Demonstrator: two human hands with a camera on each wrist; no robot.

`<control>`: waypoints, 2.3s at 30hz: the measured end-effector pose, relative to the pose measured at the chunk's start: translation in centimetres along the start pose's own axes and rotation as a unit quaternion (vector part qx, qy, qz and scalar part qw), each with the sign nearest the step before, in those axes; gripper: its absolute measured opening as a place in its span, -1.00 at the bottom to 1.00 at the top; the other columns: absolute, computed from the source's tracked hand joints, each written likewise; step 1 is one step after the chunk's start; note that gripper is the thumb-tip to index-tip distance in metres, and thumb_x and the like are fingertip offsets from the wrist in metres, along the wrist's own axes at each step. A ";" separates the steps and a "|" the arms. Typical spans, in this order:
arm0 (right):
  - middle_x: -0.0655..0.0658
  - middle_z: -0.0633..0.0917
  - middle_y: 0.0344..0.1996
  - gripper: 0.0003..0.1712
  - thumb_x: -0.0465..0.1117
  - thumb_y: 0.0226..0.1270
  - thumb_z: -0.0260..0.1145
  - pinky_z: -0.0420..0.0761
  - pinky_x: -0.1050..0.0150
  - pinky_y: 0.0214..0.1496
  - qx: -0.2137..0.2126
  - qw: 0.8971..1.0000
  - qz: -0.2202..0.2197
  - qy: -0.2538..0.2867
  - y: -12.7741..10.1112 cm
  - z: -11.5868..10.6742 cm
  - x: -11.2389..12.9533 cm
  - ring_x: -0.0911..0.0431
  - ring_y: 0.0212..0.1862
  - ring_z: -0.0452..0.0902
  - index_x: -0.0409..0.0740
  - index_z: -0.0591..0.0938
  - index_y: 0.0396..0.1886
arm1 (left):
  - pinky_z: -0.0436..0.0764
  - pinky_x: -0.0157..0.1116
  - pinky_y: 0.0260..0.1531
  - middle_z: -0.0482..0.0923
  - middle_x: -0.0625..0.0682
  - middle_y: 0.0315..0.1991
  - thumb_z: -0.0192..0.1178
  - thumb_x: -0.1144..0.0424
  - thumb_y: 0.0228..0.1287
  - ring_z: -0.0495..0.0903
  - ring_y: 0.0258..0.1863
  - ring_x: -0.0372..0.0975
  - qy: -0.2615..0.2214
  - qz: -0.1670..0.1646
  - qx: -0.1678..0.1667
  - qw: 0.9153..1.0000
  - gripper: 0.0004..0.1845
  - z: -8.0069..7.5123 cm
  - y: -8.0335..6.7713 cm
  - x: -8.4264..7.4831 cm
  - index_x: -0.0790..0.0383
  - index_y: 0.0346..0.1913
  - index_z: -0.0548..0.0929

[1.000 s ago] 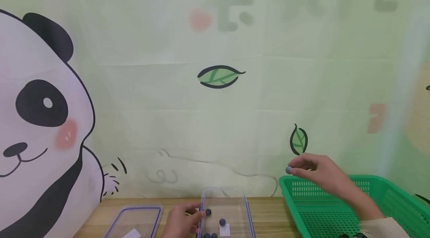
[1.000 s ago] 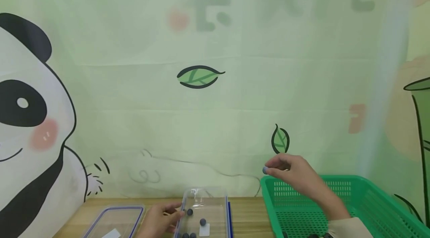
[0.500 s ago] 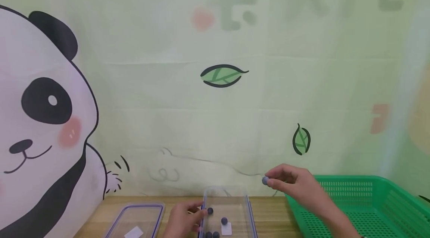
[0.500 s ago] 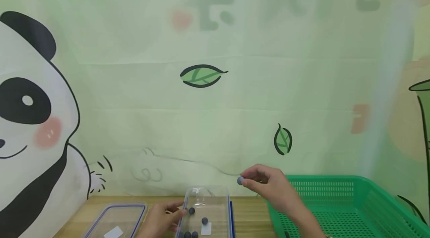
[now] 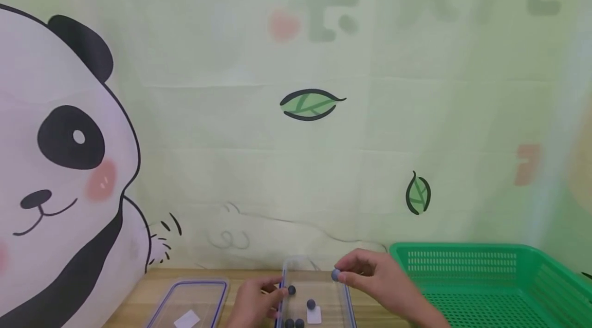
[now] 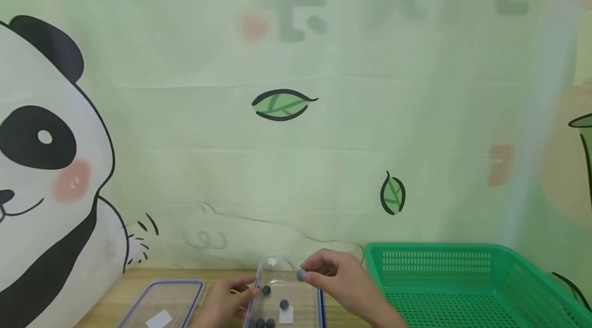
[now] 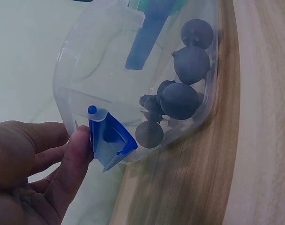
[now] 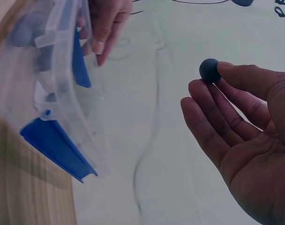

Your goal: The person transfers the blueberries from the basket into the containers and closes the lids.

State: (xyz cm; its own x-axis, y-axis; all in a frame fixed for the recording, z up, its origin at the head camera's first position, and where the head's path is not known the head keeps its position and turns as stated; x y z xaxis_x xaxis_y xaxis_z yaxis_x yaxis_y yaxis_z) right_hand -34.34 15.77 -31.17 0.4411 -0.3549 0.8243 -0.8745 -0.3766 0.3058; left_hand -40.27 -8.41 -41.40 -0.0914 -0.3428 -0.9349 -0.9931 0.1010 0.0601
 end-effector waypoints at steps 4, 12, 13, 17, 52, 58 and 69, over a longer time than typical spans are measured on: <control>-0.01 0.82 -0.20 -0.81 -0.11 0.50 0.45 0.74 0.31 -0.09 0.024 1.000 0.007 0.005 0.3 1.7 -1.0 0.03 -0.12 0.74 -0.13 0.78 -0.07 | 0.81 -0.26 -0.43 0.65 0.08 -0.29 0.36 0.44 0.41 0.70 -0.43 -0.21 -0.003 -0.005 0.002 1.000 -0.61 0.0 0.0 0.1 0.50 0.24 0.67; -0.02 0.79 -0.24 -0.88 -0.22 0.46 0.47 0.75 0.17 -0.05 0.067 0.996 0.055 0.033 0.8 5.3 -3.9 0.05 -0.16 0.68 -0.18 0.77 -0.12 | 0.80 -0.25 -0.46 0.65 0.07 -0.31 0.38 0.43 0.39 0.69 -0.47 -0.22 0.004 0.013 -0.004 1.000 -0.62 0.0 0.0 -0.1 0.51 0.21 0.68; -0.03 0.79 -0.24 -0.89 -0.24 0.46 0.46 0.75 0.12 -0.03 0.075 0.995 0.060 0.036 0.8 5.7 -4.2 0.04 -0.16 0.68 -0.18 0.77 -0.12 | 0.80 -0.25 -0.47 0.65 0.06 -0.31 0.38 0.43 0.39 0.69 -0.48 -0.22 0.004 0.016 -0.004 1.000 -0.61 0.0 0.0 -0.1 0.51 0.22 0.68; -0.04 0.79 -0.23 -0.94 -0.29 0.47 0.43 0.75 0.00 0.04 0.107 0.990 0.086 0.043 0.8 7.2 -5.2 0.04 -0.13 0.69 -0.17 0.76 -0.14 | 0.80 -0.25 -0.46 0.66 0.07 -0.31 0.37 0.43 0.39 0.70 -0.47 -0.22 0.001 0.015 -0.001 1.000 -0.61 0.0 0.1 -0.1 0.50 0.22 0.68; -0.05 0.76 -0.27 -0.91 -0.35 0.48 0.39 0.75 0.04 0.03 0.140 0.981 0.129 0.045 0.3 8.8 -6.7 0.02 -0.17 0.69 -0.22 0.76 -0.10 | 0.80 -0.26 -0.46 0.67 0.07 -0.30 0.38 0.41 0.40 0.71 -0.47 -0.21 0.006 0.006 0.006 1.000 -0.62 0.1 0.1 0.2 0.49 0.22 0.69; -0.01 0.77 -0.23 -0.93 -0.33 0.46 0.43 0.76 0.00 0.04 0.107 0.989 0.097 0.013 0.5 6.8 -5.0 0.06 -0.14 0.68 -0.18 0.76 -0.12 | 0.80 -0.27 -0.48 0.67 0.07 -0.30 0.38 0.41 0.40 0.70 -0.48 -0.22 0.001 0.006 0.004 1.000 -0.61 0.1 0.2 0.2 0.51 0.22 0.69; -0.01 0.79 -0.17 -0.88 -0.22 0.47 0.46 0.79 0.16 -0.01 0.032 0.998 0.026 -0.043 -0.4 1.2 -0.8 0.07 -0.11 0.72 -0.13 0.77 -0.08 | 0.80 -0.27 -0.49 0.67 0.06 -0.31 0.38 0.42 0.41 0.70 -0.50 -0.24 0.008 0.018 0.003 1.000 -0.62 0.1 0.2 0.0 0.53 0.21 0.68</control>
State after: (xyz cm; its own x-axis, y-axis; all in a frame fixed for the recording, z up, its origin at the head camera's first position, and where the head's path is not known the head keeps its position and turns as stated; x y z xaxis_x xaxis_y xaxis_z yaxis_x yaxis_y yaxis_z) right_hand -34.15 15.18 -32.55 0.4132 -0.4467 0.7935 -0.8831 -0.4091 0.2296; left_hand -40.49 -8.33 -41.46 -0.1279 -0.3534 -0.9267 -0.9887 0.1186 0.0912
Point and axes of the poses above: each hand's wrist, its own y-axis towards the middle knuckle, its own z-axis out of the palm, x = y × z, the point moved 9 cm from there along y, towards the middle knuckle
